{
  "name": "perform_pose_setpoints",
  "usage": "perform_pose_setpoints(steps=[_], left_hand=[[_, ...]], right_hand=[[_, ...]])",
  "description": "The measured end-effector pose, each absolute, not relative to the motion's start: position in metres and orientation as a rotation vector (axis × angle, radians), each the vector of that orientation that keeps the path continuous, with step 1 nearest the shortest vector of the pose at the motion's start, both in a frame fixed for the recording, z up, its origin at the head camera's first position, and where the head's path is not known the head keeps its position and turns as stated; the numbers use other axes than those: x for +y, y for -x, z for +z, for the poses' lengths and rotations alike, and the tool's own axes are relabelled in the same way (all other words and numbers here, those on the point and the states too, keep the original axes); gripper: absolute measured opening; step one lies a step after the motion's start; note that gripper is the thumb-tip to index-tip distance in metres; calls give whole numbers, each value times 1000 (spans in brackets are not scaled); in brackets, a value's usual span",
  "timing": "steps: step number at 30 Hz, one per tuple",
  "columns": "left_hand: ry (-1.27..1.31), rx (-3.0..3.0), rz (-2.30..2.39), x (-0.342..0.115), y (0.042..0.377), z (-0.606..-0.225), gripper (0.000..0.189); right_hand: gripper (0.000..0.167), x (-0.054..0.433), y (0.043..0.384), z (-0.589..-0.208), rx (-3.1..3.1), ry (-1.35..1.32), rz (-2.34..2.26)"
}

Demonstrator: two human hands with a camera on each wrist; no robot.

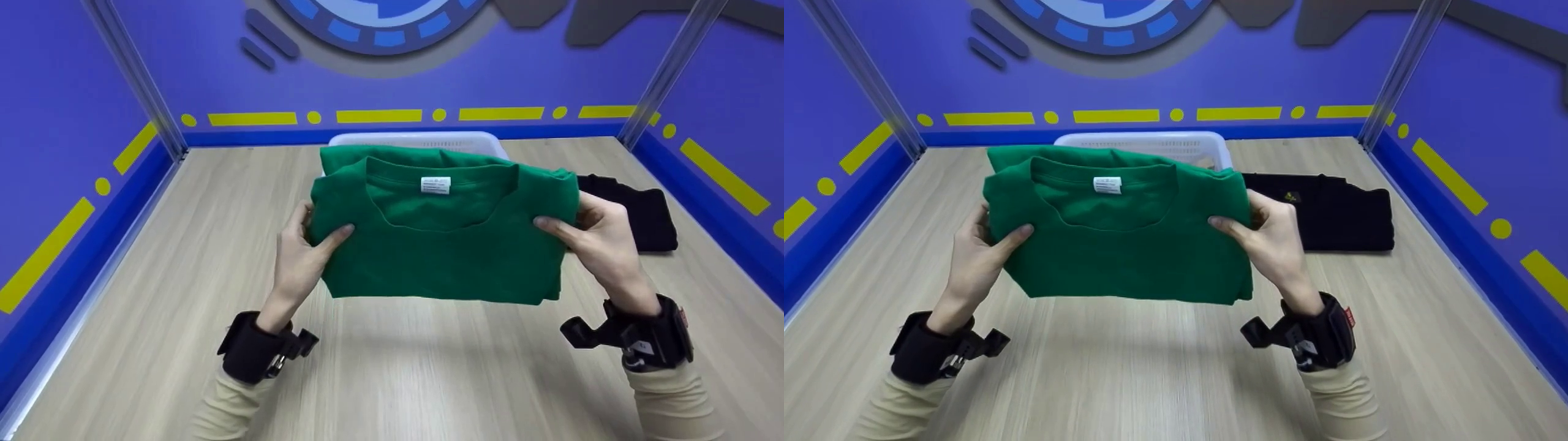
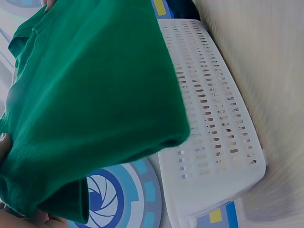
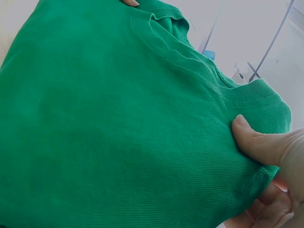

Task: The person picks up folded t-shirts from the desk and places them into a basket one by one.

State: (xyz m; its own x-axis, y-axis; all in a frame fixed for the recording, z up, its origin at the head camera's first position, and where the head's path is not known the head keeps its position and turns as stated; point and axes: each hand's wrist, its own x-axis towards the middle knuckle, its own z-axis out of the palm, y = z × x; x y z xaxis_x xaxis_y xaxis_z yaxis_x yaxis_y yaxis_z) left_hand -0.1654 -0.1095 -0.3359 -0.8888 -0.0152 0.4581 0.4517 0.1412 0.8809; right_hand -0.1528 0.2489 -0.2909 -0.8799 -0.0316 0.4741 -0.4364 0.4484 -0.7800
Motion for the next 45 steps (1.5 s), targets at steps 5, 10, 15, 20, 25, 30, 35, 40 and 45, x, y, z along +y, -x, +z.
perform_pose_setpoints(steps=[5,10,15,20,25,30,35,40,45], left_hand=[[587,-1943,-1742,-122,211,-399,44],[565,-1964,-1735,-119,199,-387,45],[606,-1893,-1829,-114,188,-375,43],[641,-1873,-1818,-112,193,-376,40],[501,-1989,-1820,-103,182,-341,42],[464,-2071,-1761,-97,194,-322,38],[464,-2113,-1732,-96,211,-314,40],[442,-2139,-1734,-97,229,-304,42],[398,-2134,-1706,-100,248,-294,42]], right_hand=[[37,249,150,-290,-2278,-385,1448],[36,251,147,-291,-2274,-379,1470],[35,251,146,-291,-2274,-369,1483],[36,254,149,-292,-2289,-359,1495],[37,256,162,-294,-2301,-331,1482],[36,261,183,-292,-2252,-282,1573],[29,262,208,-287,-2164,-294,1716],[31,258,228,-275,-2126,-324,1710],[35,247,245,-263,-2108,-310,1673]])
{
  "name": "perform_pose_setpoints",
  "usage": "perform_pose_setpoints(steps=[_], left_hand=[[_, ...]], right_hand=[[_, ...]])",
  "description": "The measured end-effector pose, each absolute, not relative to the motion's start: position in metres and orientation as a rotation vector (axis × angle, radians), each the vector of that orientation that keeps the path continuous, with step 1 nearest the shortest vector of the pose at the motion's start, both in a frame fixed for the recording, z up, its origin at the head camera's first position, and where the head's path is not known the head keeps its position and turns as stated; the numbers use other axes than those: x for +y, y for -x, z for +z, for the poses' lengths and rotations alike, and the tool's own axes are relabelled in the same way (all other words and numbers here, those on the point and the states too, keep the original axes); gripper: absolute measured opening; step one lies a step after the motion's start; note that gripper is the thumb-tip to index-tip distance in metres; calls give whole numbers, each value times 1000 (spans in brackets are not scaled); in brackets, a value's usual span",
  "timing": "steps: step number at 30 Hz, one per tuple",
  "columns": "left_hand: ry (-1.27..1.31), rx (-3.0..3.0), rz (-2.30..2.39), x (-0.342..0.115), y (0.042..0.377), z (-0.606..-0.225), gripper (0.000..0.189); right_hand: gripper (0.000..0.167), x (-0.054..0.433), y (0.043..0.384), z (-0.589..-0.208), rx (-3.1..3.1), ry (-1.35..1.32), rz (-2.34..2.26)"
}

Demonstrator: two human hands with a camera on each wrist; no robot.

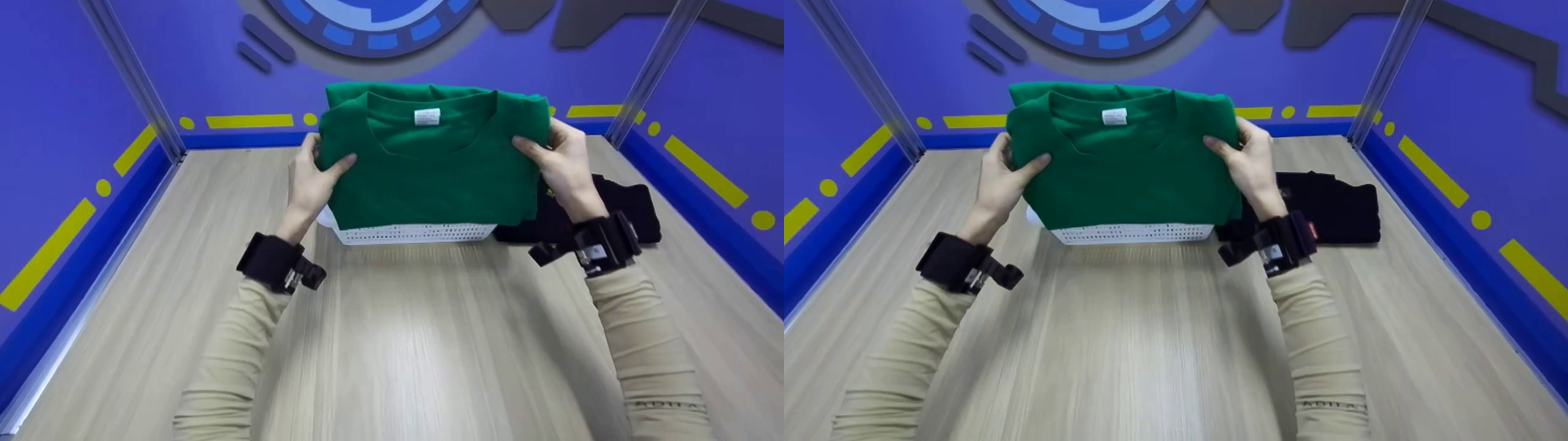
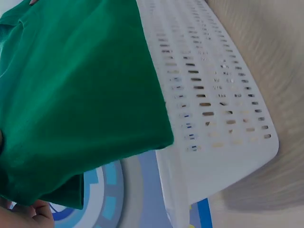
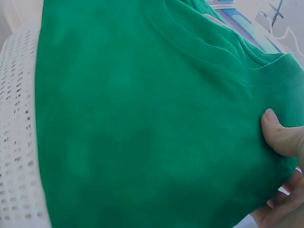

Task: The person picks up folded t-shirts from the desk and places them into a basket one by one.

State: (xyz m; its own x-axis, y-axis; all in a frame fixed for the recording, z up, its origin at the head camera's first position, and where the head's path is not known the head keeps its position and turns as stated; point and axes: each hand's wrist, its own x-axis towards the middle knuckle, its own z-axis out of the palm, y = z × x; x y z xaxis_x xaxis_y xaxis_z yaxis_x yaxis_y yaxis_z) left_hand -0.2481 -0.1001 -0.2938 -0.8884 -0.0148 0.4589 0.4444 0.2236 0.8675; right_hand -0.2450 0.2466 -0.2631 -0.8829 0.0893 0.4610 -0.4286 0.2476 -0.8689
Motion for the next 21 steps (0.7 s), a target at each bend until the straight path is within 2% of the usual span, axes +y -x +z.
perform_pose_setpoints(steps=[9,21], left_hand=[[262,-2166,-1616,-99,283,-289,43],[171,-2295,-1721,-97,298,-324,42]], right_hand=[[35,230,284,-270,-2064,-276,1686],[39,225,307,-313,-2161,-214,1716]])
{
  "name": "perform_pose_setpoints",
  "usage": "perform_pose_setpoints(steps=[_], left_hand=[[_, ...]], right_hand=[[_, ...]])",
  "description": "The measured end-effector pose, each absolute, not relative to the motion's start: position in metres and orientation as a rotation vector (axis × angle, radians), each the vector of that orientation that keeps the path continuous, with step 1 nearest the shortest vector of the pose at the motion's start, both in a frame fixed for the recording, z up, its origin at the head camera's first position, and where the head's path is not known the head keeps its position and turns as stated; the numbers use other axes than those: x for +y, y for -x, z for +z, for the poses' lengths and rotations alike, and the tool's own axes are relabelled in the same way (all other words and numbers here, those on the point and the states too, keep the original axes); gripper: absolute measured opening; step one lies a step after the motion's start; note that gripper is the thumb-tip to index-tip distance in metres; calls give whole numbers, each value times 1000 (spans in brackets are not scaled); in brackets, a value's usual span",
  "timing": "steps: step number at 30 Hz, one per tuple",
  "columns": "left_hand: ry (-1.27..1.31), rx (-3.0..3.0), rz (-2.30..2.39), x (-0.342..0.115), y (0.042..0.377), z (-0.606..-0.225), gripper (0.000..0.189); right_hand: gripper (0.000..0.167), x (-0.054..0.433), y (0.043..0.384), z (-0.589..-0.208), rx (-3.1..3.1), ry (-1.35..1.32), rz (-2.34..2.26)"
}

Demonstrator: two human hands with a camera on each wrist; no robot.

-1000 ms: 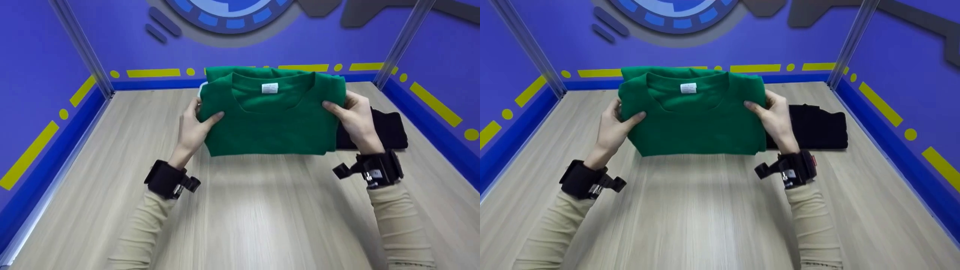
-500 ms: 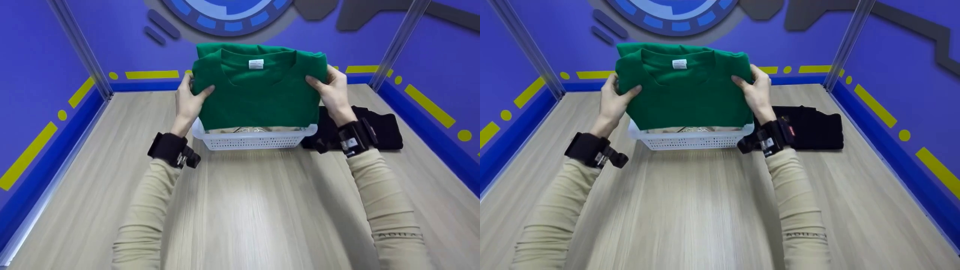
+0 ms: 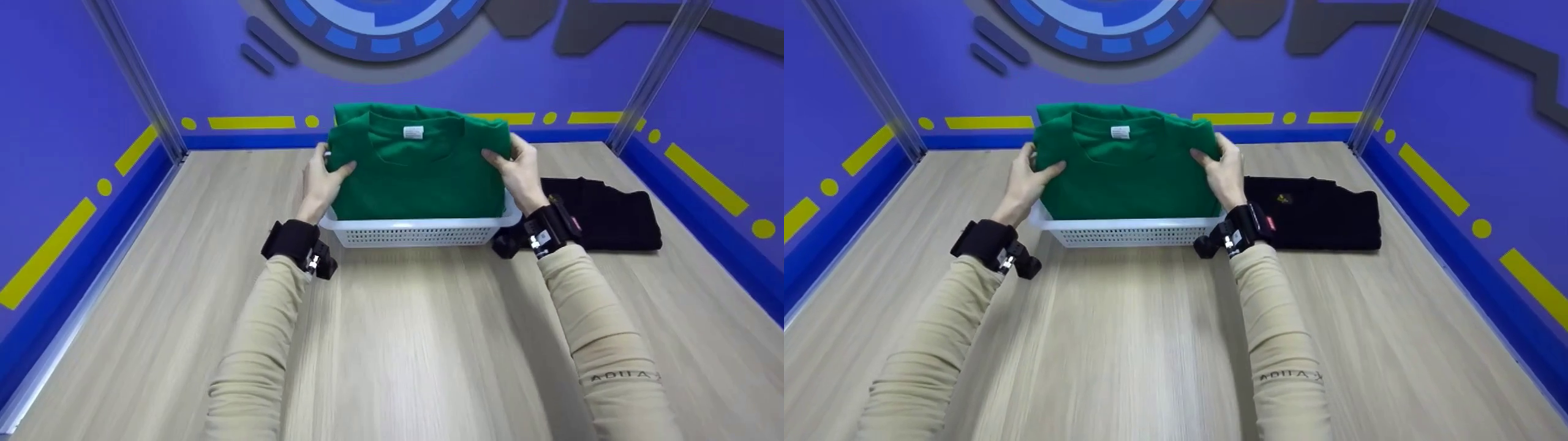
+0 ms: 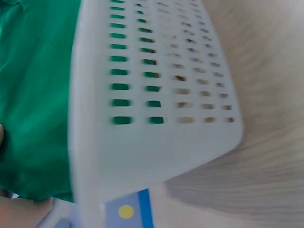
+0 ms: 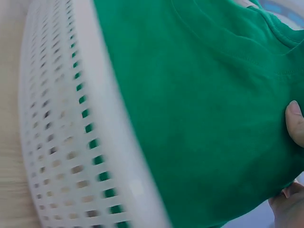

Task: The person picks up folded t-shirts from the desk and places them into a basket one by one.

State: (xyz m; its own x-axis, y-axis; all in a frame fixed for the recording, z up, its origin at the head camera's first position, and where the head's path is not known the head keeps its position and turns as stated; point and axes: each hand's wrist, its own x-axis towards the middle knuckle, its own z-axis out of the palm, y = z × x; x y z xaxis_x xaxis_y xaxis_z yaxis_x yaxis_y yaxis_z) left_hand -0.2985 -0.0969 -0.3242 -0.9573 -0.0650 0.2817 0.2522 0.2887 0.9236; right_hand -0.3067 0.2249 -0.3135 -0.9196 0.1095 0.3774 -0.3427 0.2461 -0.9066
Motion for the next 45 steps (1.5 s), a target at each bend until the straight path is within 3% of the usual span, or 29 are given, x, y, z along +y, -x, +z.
perform_pose_setpoints(steps=[11,23,28,35,45], left_hand=[[78,-2418,-1639,-85,307,-343,43],[-29,-2568,-1579,-73,312,-345,46],[-102,-2590,-1578,-70,312,-348,53],[-145,-2576,-1505,-73,313,-353,46],[-172,-2665,-1318,-74,309,-350,45]], right_hand=[[39,220,308,-342,-2217,-64,1739],[38,218,307,-341,-2488,44,1605],[45,217,305,-342,-2570,23,1521],[54,210,301,-343,-2720,37,1351],[44,201,299,-346,-2798,76,996]])
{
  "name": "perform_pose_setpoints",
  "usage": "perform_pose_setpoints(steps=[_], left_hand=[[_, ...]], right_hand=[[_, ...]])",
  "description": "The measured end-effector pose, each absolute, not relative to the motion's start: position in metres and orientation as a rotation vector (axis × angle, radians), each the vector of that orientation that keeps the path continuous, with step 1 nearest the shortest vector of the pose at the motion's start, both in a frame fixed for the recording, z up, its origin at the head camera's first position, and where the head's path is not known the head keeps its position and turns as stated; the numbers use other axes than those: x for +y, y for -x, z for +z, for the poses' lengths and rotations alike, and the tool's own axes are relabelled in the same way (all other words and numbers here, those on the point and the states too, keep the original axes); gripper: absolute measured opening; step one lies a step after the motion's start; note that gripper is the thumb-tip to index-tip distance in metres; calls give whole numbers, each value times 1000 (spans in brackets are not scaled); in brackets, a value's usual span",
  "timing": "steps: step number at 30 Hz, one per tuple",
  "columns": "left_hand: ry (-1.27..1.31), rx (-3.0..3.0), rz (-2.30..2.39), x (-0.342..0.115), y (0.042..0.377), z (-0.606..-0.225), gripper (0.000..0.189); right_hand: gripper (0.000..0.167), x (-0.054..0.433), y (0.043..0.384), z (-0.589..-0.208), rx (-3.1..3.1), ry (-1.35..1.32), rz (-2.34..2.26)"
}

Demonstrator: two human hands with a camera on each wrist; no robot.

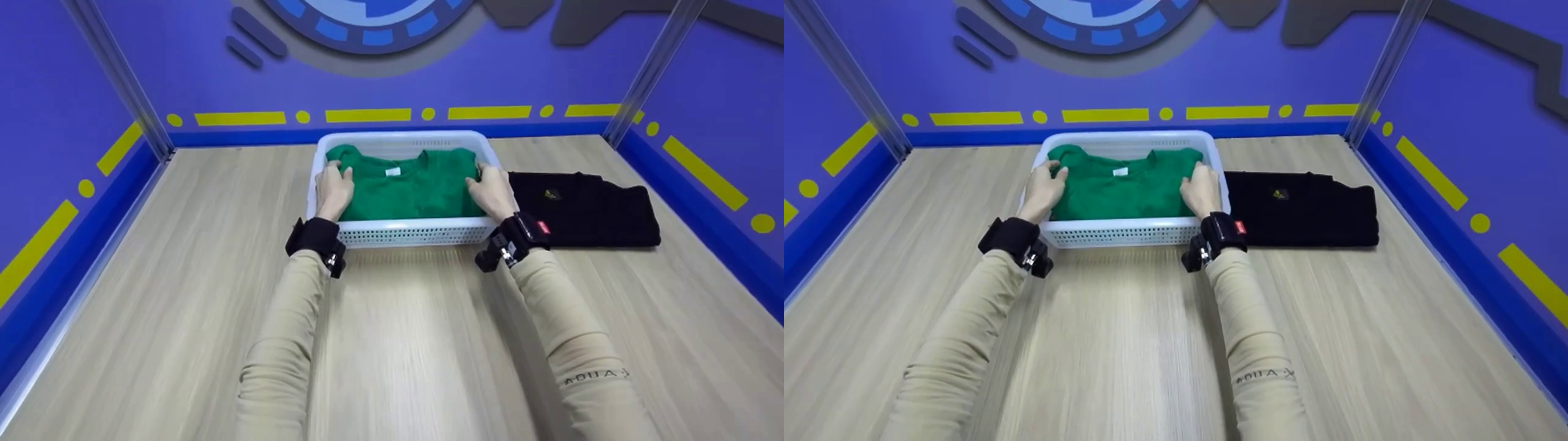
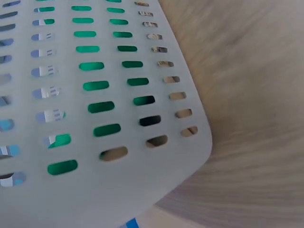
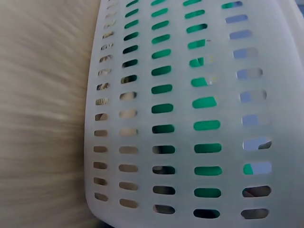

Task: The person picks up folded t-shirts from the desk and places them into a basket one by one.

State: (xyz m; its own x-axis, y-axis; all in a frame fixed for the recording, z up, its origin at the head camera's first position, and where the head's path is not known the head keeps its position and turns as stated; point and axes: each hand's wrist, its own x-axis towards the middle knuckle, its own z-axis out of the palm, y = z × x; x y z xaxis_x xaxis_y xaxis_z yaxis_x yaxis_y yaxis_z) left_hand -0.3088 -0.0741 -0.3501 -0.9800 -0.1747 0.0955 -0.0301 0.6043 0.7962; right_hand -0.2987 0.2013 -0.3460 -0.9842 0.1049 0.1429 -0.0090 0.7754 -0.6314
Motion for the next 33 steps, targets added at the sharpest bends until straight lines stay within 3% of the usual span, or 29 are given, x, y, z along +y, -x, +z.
perform_pose_setpoints(steps=[5,14,24,33], left_hand=[[-74,-2680,-1215,-73,300,-347,43],[246,-2731,-856,-73,271,-355,38],[871,-2658,-619,-80,244,-376,41],[832,-2616,-513,-81,243,-381,42]], right_hand=[[47,201,299,-347,-2701,40,1014],[34,204,300,-347,-2505,31,1178],[38,252,301,-348,-2463,207,1422],[48,301,289,-389,-2796,231,1028]])
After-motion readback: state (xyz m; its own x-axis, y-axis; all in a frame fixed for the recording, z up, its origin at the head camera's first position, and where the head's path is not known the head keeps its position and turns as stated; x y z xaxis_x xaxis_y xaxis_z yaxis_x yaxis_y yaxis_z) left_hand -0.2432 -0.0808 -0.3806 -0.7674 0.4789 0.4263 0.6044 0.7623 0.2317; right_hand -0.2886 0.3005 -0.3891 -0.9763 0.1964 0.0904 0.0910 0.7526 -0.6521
